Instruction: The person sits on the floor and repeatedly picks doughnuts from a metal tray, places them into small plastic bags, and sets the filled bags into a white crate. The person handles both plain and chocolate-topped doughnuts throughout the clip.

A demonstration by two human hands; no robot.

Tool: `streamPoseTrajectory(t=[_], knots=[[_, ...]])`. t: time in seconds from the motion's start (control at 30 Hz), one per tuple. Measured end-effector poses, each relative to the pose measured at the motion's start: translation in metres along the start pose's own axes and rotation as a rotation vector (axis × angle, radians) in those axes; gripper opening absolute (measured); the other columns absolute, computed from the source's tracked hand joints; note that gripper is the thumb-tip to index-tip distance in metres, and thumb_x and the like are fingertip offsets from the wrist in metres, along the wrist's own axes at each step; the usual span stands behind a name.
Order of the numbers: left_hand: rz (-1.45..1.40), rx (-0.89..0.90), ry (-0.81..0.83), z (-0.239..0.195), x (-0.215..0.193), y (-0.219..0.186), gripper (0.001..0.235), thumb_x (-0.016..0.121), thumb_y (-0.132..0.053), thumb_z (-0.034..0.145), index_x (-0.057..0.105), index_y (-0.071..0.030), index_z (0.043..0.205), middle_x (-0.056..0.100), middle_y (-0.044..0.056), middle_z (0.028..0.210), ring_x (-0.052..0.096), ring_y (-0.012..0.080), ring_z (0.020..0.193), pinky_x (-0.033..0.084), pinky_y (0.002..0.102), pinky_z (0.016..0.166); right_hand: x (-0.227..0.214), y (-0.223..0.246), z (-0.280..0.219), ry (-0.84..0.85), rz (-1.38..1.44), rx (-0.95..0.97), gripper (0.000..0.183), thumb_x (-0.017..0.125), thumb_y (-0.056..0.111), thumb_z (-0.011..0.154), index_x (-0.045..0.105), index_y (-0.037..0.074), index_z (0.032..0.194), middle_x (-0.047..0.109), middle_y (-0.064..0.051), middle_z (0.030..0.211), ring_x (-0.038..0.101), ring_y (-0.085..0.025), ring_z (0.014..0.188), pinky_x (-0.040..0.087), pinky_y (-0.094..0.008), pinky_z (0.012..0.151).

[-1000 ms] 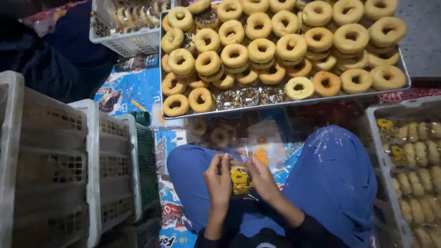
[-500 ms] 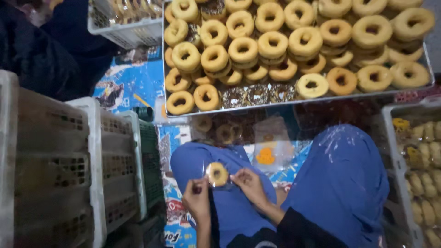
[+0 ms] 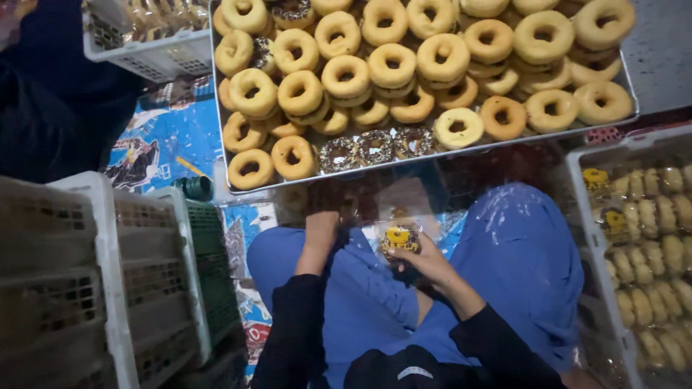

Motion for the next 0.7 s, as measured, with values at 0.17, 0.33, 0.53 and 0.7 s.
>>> streamPoseTrajectory(t=[0.17, 0.33, 0.53, 0.7], knots=[[-0.438, -0.022, -0.291, -0.011, -0.001, 0.018, 0.045, 0.075, -0.039, 0.081, 0.065, -0.003, 0.108, 0.070, 0.021, 0.106, 0.064, 0.0369, 0.102, 0.051, 0.048, 0.087, -0.017, 0.021, -0.011, -0.002, -0.204, -0.215, 0.058, 0.081, 0.014, 0.084, 0.054, 0.005, 0.135, 0.069, -0.007, 0.108, 0.069, -0.018, 0.093, 0.059, -0.029, 0.077], [-2.089, 0.097, 0.219, -0.063, 0.010, -0.021, 0.050, 0.051, -0.039, 0.100, 0.064, -0.004, 0.133, 0.068, 0.012, 0.125, 0.063, 0.0268, 0.111, 0.051, 0.043, 0.091, -0.031, 0.057, -0.035, -0.015, -0.213, -0.327, 0.060, 0.081, 0.014, 0.083, 0.053, 0.006, 0.135, 0.071, -0.011, 0.121, 0.068, -0.018, 0.114, 0.057, -0.032, 0.091], [-2.323, 0.228, 0.533, -0.099, -0.032, -0.122, 0.070, 0.036, -0.062, 0.108, 0.055, -0.004, 0.144, 0.064, 0.016, 0.137, 0.062, 0.0306, 0.125, 0.050, 0.048, 0.107, -0.011, 0.103, -0.066, -0.106, -0.577, -0.577, 0.043, 0.076, 0.020, 0.090, 0.066, 0.007, 0.129, 0.066, -0.012, 0.130, 0.063, -0.024, 0.121, 0.051, -0.036, 0.103], [-2.325, 0.155, 0.566, -0.110, -0.054, -0.167, 0.071, 0.035, -0.064, 0.102, 0.052, -0.011, 0.145, 0.061, 0.014, 0.140, 0.063, 0.0287, 0.126, 0.055, 0.049, 0.104, -0.001, 0.143, -0.103, -0.306, -0.926, -0.774, 0.044, 0.068, 0.030, 0.099, 0.064, 0.011, 0.138, 0.065, -0.013, 0.141, 0.060, -0.034, 0.133, 0.043, -0.044, 0.116]])
Point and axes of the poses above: each hand's wrist, its own z-axis towards the middle knuckle, its own x-axis out of the palm, y = z × x, the point moved 7 cm from there along z, towards the middle knuckle
